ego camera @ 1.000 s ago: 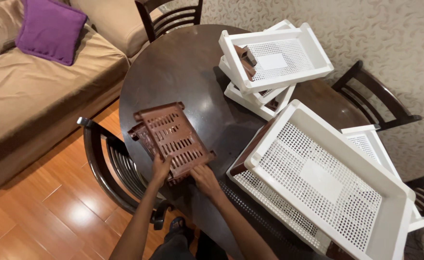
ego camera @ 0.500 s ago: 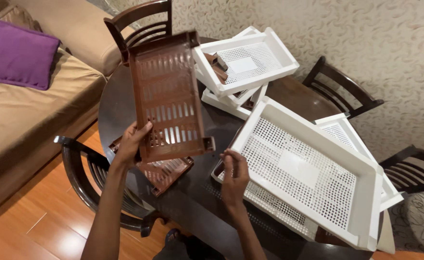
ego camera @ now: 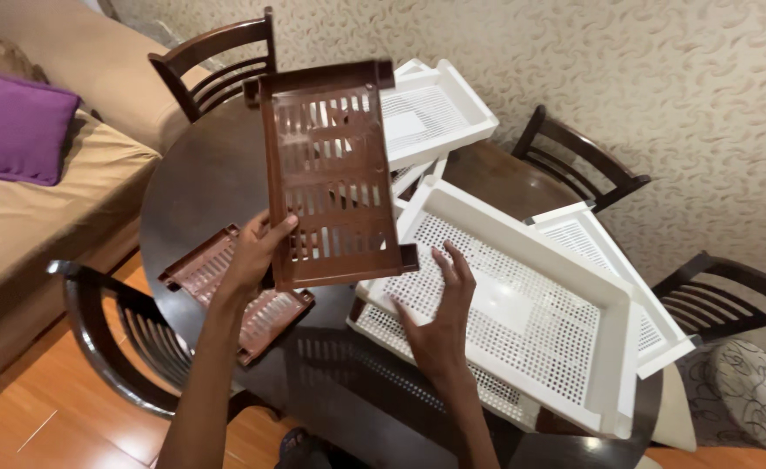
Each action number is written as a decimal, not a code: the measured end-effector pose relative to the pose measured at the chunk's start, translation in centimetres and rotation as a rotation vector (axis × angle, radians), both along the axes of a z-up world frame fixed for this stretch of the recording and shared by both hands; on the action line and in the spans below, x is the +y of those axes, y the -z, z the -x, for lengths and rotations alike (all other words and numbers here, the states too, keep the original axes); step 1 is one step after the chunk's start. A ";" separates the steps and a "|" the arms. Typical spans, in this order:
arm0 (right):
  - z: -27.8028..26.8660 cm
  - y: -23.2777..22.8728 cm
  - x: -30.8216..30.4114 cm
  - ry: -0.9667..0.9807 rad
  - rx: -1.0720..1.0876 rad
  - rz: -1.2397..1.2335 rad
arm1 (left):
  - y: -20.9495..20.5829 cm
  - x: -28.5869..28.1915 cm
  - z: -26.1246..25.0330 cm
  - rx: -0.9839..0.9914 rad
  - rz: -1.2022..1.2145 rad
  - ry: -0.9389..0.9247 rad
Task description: The person assembles a multi-tier storage rack by hand on a round dining table. They interlock white perforated trays with brown slatted side panels, then add corner caps to the top tray. The assembled unit is left standing on the table.
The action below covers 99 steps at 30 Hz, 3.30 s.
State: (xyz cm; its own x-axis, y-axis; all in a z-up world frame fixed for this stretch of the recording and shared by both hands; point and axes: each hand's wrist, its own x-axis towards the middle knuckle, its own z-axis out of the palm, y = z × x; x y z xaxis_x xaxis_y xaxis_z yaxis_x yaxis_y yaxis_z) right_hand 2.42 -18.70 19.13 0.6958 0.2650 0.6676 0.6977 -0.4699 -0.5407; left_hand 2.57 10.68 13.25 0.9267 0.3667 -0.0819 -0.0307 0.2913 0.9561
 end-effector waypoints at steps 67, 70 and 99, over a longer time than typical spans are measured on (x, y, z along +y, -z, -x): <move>-1.8 15.3 7.9 0.322 0.458 -1.010 | 11.0 -5.3 -6.2 -0.562 -0.772 0.473; -1.4 14.4 8.9 0.477 0.483 -0.843 | 11.2 -5.3 -6.3 -0.578 -0.801 0.448; 0.3 15.8 13.5 0.680 0.018 -0.194 | 12.1 -6.2 -6.0 -0.519 -0.768 0.445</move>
